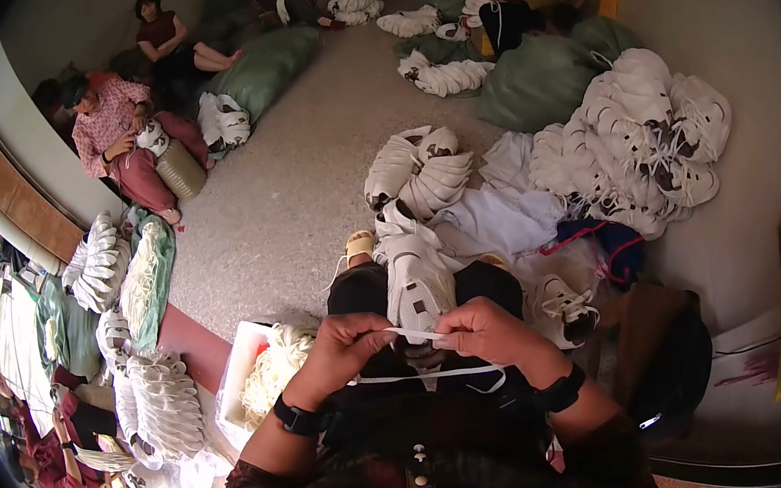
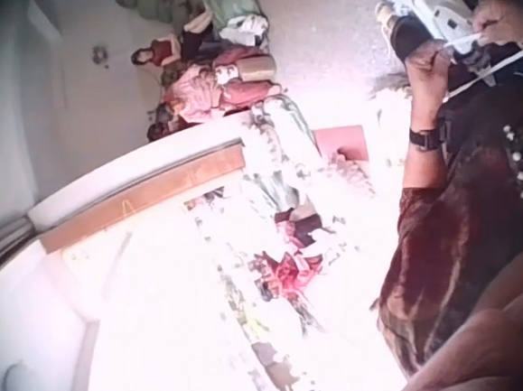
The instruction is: Threading shoe laces through the eyelets of white sneakers.
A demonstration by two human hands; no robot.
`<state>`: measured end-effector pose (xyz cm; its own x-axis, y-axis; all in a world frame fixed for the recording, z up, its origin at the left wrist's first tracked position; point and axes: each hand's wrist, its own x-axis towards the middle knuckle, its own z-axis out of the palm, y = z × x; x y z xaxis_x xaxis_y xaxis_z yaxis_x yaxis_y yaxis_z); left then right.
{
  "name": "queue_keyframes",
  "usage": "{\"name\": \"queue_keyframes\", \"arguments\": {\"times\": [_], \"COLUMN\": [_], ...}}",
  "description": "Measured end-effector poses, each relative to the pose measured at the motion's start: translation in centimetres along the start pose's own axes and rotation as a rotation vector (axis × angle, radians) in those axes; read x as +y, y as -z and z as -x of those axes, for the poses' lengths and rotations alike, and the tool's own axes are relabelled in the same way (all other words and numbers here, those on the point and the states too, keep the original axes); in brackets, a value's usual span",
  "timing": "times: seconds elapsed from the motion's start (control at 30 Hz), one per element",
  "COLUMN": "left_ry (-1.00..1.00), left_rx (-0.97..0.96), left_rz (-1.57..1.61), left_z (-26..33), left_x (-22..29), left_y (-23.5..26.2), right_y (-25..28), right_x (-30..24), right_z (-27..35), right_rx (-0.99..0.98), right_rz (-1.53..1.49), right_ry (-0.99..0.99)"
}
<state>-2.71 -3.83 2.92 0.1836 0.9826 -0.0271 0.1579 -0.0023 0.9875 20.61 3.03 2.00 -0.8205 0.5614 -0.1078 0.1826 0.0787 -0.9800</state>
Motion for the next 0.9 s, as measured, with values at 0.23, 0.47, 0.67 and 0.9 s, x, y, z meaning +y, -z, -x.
{"name": "queue_keyframes", "arguments": {"times": [0.23, 0.47, 0.67, 0.9], "left_ry": [0.155, 0.284, -0.157, -0.068], "left_rx": [0.409, 0.356, -0.012, -0.116], "left_rz": [-0.053, -1.123, -0.163, -0.156], "left_z": [3.5, 5.0, -2.2, -4.4], "left_x": [-7.9, -12.2, -3.5, -6.1], "left_y": [9.6, 10.2, 1.3, 0.6], "right_y": [2.9, 0.8, -2.0, -0.5], "right_x": [1.3, 3.0, 2.4, 2.9], "right_z": [-0.7, -3.6, -6.7, -6.2], "right_rx": [0.131, 0.133, 0.047, 0.257], "right_rz": [0.262, 0.379, 0.491, 0.569], "right_ry": [0.103, 0.095, 0.147, 0.010]}}
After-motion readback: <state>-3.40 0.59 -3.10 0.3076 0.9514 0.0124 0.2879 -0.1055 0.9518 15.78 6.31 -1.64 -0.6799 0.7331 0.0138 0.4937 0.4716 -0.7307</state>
